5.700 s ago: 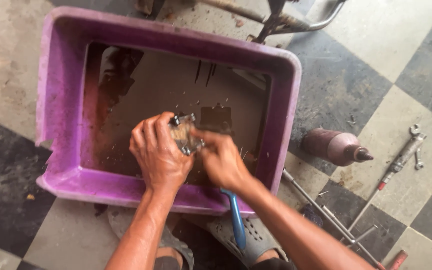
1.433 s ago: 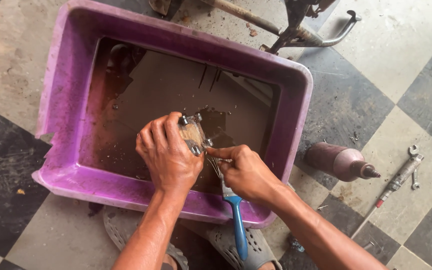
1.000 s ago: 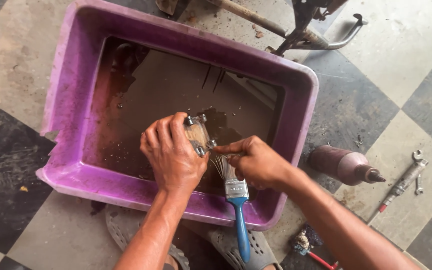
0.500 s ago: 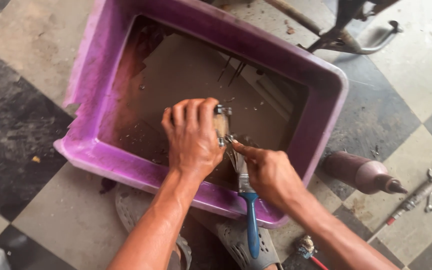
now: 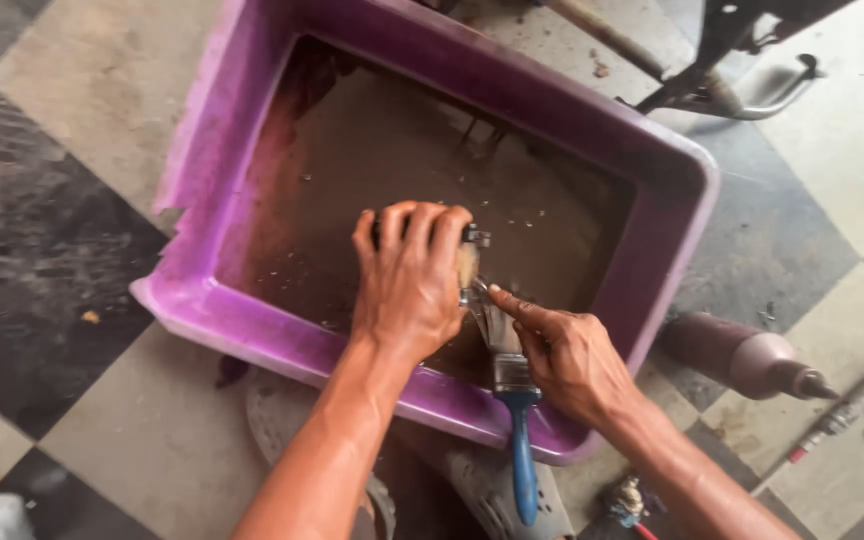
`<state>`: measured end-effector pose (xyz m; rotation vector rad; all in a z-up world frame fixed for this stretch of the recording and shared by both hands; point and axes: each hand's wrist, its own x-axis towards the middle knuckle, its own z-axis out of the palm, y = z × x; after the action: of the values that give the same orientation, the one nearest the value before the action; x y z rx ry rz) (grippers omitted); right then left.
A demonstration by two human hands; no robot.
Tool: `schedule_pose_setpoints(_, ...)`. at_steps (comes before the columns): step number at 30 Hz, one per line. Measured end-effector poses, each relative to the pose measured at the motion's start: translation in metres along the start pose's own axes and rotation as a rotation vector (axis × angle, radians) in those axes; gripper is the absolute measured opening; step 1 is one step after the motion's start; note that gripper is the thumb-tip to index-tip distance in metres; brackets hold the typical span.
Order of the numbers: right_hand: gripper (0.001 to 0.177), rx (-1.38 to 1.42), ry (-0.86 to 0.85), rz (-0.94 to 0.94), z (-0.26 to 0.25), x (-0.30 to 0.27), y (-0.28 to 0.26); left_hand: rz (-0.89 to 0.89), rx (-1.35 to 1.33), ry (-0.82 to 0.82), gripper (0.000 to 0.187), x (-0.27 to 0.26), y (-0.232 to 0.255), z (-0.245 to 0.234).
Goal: Cleaning a motorcycle engine cylinder and components using a brush and solvent in a purple basin.
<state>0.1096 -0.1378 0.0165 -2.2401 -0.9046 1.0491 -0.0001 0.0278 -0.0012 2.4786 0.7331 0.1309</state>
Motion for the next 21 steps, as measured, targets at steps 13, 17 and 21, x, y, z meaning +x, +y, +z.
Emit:
schedule_pose_setpoints(13,0.051,0.021,0.063,-0.049,0.031,0.008,0.024,0.077,-0.01,-0.136,0.081,-0.005,-0.01,-0.008)
schedule_pose_setpoints(17,0.041,0.028,0.079,-0.056,0.025,0.013,0.025,0.115,0.001,-0.118,0.087,-0.002,-0.009,-0.005)
schedule_pose_setpoints(21,0.037,0.04,0.141,-0.026,0.03,0.014,0.022,0.081,0.009,-0.154,0.09,-0.003,-0.007,-0.011)
